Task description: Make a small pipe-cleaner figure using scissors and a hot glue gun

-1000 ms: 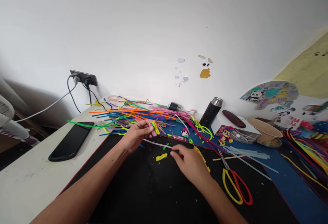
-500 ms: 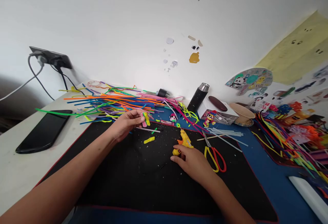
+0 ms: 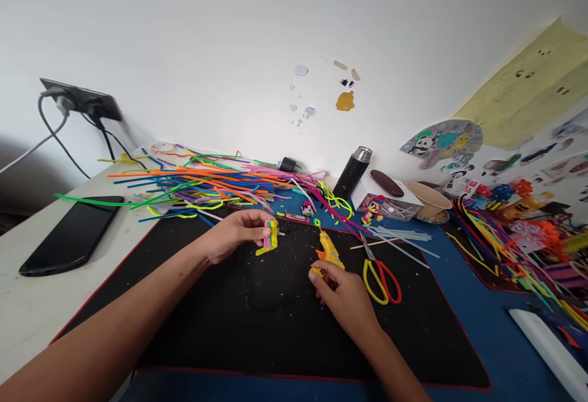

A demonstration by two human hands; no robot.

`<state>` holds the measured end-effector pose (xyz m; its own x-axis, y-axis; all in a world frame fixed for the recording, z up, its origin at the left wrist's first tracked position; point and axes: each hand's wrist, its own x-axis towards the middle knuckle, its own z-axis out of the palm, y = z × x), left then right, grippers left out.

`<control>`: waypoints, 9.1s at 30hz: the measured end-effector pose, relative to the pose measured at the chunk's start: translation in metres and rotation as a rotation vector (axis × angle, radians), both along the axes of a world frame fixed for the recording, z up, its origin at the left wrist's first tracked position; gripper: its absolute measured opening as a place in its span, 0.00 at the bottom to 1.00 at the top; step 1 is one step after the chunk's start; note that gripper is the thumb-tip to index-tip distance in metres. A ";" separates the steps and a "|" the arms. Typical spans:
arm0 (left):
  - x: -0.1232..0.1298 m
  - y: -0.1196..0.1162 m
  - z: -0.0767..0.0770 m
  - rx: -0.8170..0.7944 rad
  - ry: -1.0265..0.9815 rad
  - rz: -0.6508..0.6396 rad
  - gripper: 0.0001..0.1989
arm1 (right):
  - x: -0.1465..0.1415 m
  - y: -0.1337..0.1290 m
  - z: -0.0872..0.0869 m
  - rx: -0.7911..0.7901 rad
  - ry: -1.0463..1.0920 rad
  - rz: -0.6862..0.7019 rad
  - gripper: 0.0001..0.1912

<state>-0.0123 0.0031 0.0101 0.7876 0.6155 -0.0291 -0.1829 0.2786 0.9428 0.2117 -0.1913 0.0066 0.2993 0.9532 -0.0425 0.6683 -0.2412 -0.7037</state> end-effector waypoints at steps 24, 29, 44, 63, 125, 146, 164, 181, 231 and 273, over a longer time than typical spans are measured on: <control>-0.010 0.008 0.006 -0.223 -0.222 0.095 0.14 | -0.066 0.125 0.021 0.455 0.522 0.109 0.14; -0.009 0.007 0.009 -0.186 -0.252 0.167 0.14 | -0.073 0.139 0.018 0.483 0.676 0.072 0.18; -0.008 -0.001 0.014 -0.070 -0.131 0.164 0.14 | -0.057 0.131 0.012 0.348 1.004 0.161 0.25; -0.012 0.004 0.014 -0.145 -0.103 0.155 0.14 | -0.053 0.130 0.011 0.334 1.137 0.130 0.26; -0.011 0.017 0.015 0.182 -0.161 0.506 0.16 | -0.067 0.109 0.026 0.226 0.877 0.210 0.35; -0.012 0.017 0.016 0.180 -0.165 0.559 0.17 | -0.067 0.108 0.031 0.198 0.841 0.206 0.35; -0.013 0.017 0.016 0.189 -0.177 0.561 0.16 | -0.067 0.108 0.031 0.216 0.819 0.198 0.35; -0.012 0.016 0.018 0.173 -0.215 0.574 0.16 | -0.067 0.110 0.025 0.252 0.810 0.161 0.34; -0.016 0.022 0.019 0.097 -0.303 0.659 0.17 | -0.066 0.109 0.027 0.225 0.852 0.256 0.32; -0.013 0.018 0.020 0.128 -0.259 0.622 0.17 | -0.069 0.104 0.030 0.265 0.710 0.147 0.33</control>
<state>-0.0256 0.0213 0.0300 0.2581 0.9417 0.2160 -0.4969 -0.0624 0.8656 0.1427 -0.0877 0.0362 0.1547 0.9862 0.0582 0.0470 0.0515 -0.9976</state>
